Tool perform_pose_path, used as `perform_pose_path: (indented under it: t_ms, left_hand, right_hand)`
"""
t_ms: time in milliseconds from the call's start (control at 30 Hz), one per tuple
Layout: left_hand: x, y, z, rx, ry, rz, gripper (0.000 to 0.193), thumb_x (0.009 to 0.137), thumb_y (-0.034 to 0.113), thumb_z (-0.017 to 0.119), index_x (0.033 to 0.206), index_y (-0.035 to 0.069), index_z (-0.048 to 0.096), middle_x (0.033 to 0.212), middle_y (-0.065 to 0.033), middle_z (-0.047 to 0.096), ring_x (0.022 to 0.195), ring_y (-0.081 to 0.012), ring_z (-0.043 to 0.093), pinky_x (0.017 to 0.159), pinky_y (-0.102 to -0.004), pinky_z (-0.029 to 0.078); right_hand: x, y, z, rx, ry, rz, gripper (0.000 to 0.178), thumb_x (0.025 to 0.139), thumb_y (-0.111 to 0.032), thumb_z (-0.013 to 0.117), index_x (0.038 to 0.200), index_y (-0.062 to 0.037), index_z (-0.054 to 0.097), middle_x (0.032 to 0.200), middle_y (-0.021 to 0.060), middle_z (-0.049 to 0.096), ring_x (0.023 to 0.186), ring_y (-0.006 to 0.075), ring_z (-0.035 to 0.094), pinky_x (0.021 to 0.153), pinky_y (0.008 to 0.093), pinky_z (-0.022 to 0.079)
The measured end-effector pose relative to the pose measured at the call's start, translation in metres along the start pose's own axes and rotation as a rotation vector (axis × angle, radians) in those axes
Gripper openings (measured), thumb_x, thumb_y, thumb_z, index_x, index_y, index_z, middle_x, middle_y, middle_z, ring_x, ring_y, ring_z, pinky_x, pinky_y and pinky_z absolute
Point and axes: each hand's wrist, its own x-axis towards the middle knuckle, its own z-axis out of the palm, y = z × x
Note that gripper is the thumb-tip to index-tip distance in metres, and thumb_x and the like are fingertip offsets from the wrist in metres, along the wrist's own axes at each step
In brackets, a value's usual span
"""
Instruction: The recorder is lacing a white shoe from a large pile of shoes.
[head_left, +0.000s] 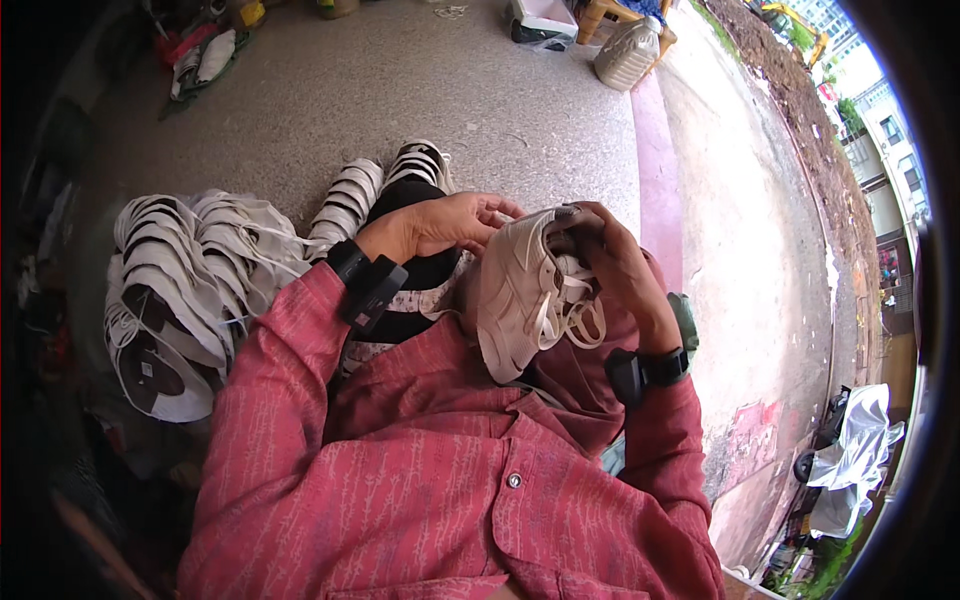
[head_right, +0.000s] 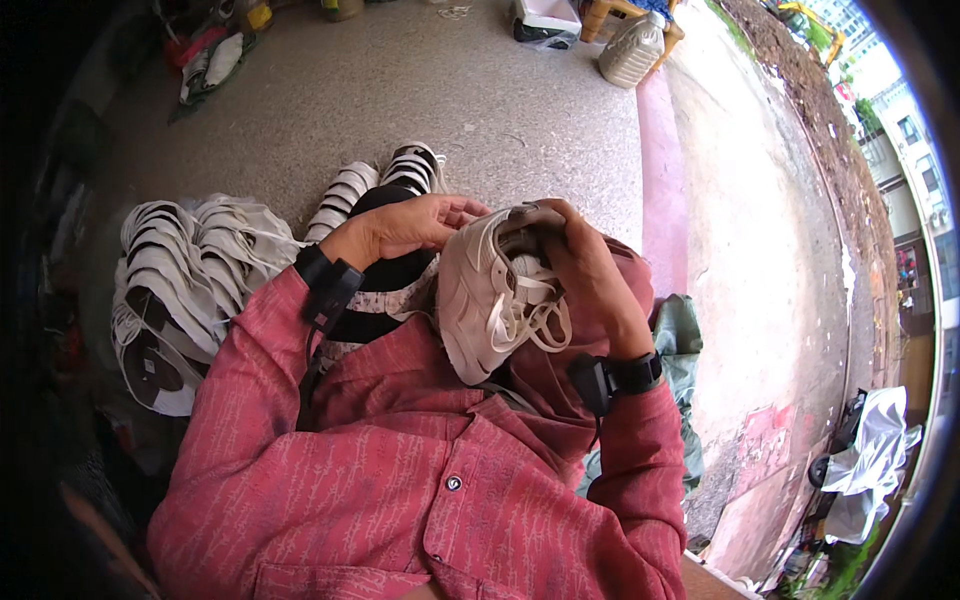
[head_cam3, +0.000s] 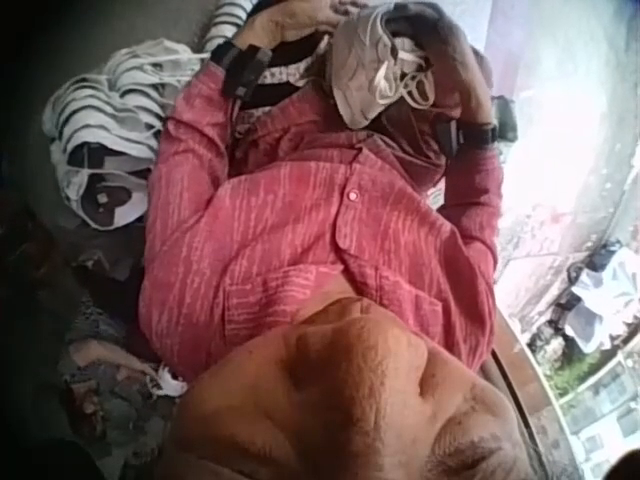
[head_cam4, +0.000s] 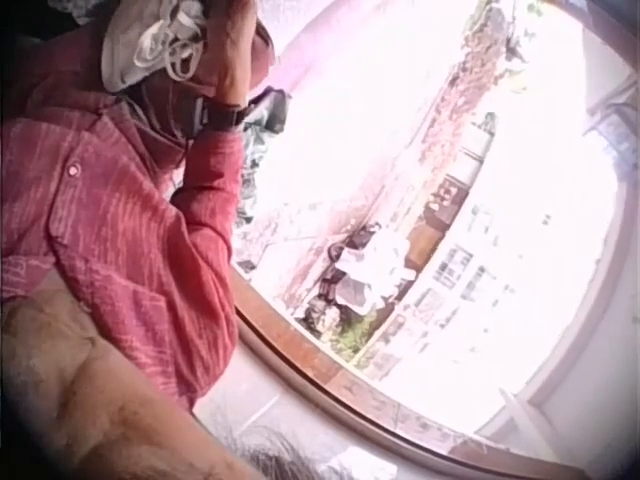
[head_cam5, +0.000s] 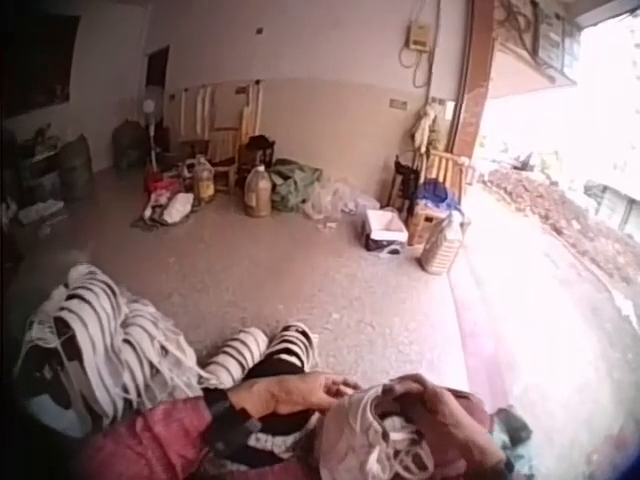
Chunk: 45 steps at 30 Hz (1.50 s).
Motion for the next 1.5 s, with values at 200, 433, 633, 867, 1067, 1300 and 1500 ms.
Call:
perform_pose_path:
  t_ms: [200,433,633,867,1067,1300,1500]
  left_hand:
    - [-0.007,-0.001,0.002,-0.036,-0.123,0.041,0.059,0.082,-0.001,0.070,0.136,0.000,0.045,0.105,-0.0070,0.063,0.089,-0.0136,0.063,0.080,-0.0264,0.054]
    - [-0.013,0.005,0.015,-0.060,-0.140,0.006,0.059,0.081,-0.002,0.071,0.135,0.000,0.047,0.101,-0.0059,0.061,0.088,-0.0134,0.062,0.081,-0.0267,0.054]
    - [-0.021,-0.006,0.030,0.314,0.033,0.147,0.062,0.078,0.013,0.080,0.133,0.005,0.054,0.105,-0.0036,0.052,0.098,-0.0137,0.052,0.088,-0.0263,0.048]
    - [0.015,-0.039,0.023,0.877,0.365,0.112,0.089,0.068,0.040,0.087,0.140,0.005,0.046,0.130,-0.0137,0.051,0.117,-0.0221,0.049,0.098,-0.0320,0.040]
    - [0.021,-0.006,0.045,0.362,0.069,-0.344,0.078,0.075,0.033,0.081,0.140,0.007,0.046,0.126,-0.0074,0.059,0.116,-0.0172,0.052,0.101,-0.0303,0.038]
    - [0.025,0.001,0.037,0.386,-0.024,-0.211,0.065,0.082,0.028,0.073,0.137,0.004,0.050,0.128,-0.0067,0.058,0.120,-0.0171,0.051,0.105,-0.0302,0.036]
    - [0.015,0.004,0.037,0.444,0.089,-0.136,0.059,0.083,0.029,0.069,0.134,0.004,0.052,0.124,-0.0072,0.060,0.117,-0.0182,0.053,0.103,-0.0323,0.038]
  right_hand:
    - [-0.022,-0.023,-0.012,-0.336,-0.337,-0.001,0.058,0.084,0.004,0.056,0.139,-0.0048,0.042,0.118,0.0106,0.060,0.110,0.0168,0.056,0.092,0.0284,0.047]
    - [-0.052,0.028,0.014,-0.336,0.115,-0.196,0.056,0.069,0.005,0.072,0.123,0.0001,0.058,0.119,0.0118,0.064,0.112,0.0189,0.060,0.098,0.0310,0.045]
    - [-0.116,0.034,-0.006,-0.149,0.279,-0.393,0.055,0.073,-0.018,0.078,0.120,0.0038,0.059,0.131,0.0205,0.058,0.123,0.0290,0.054,0.105,0.0382,0.041]
    - [-0.163,0.052,-0.035,-0.020,0.658,-0.415,0.034,0.088,-0.013,0.063,0.118,0.0033,0.059,0.122,0.0182,0.064,0.111,0.0251,0.062,0.099,0.0361,0.047]
    - [-0.217,0.124,-0.066,0.563,0.654,-0.340,0.035,0.090,-0.014,0.063,0.121,0.0016,0.058,0.125,0.0174,0.063,0.109,0.0239,0.062,0.096,0.0352,0.049]
    - [-0.203,0.132,-0.069,0.553,0.701,-0.335,0.043,0.096,-0.027,0.054,0.130,-0.0010,0.051,0.126,0.0138,0.060,0.110,0.0217,0.061,0.096,0.0353,0.050]
    - [-0.214,0.139,-0.066,0.542,0.741,-0.313,0.044,0.098,-0.030,0.052,0.131,-0.0013,0.051,0.122,0.0102,0.061,0.107,0.0182,0.061,0.093,0.0327,0.051]
